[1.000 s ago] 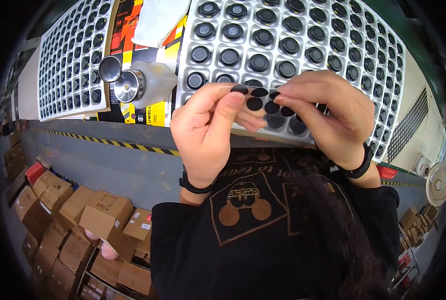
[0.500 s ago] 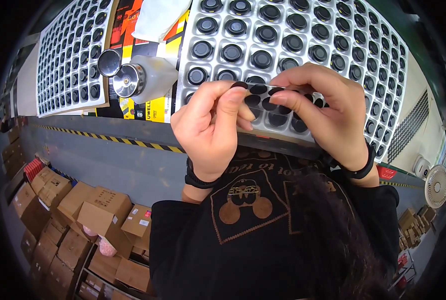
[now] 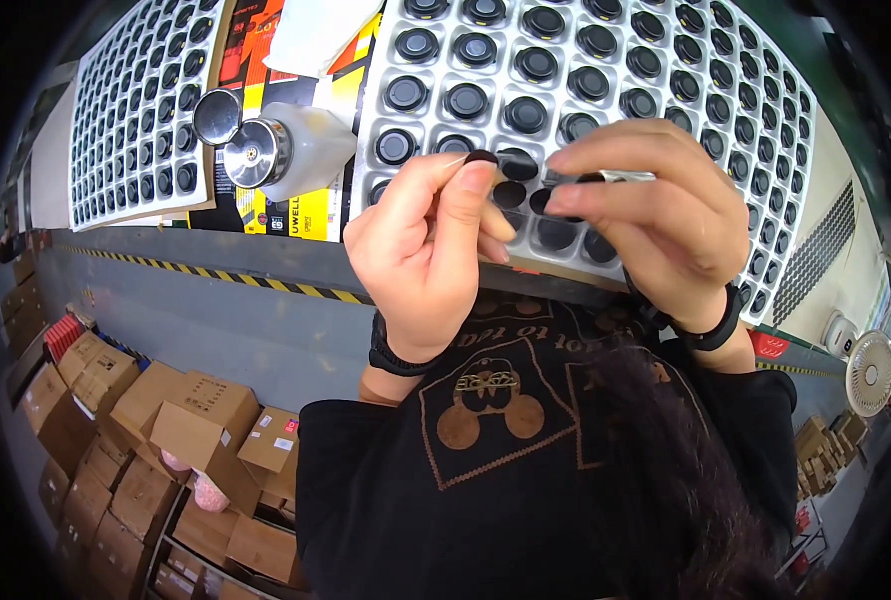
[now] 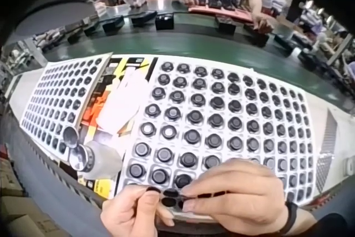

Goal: Pick electronic components from a large tray and sort them onto a strip.

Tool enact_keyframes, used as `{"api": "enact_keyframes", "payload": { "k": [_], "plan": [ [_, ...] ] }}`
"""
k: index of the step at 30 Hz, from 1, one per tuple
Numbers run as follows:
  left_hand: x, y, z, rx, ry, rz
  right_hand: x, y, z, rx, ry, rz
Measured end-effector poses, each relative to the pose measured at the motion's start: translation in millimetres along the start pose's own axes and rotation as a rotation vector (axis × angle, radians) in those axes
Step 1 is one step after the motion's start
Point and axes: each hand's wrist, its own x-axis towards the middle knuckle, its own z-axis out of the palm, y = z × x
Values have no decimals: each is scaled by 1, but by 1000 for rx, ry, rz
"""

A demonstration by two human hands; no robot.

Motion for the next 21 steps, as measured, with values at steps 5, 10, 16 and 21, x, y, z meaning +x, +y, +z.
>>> {"api": "enact_keyframes", "payload": {
  "k": [5, 10, 16, 21],
  "plan": [
    [-1, -2, 1, 45, 42, 35, 4, -4, 7, 33, 84, 48],
    [-2, -2, -1, 152, -22, 112, 8, -11, 18, 211, 120, 314],
    [-4, 4, -3, 101, -19, 50, 5, -11, 23, 136, 132, 168],
    [1, 1, -9, -35, 45, -126, 6, -3, 32, 233, 135, -22]
  ]
}}
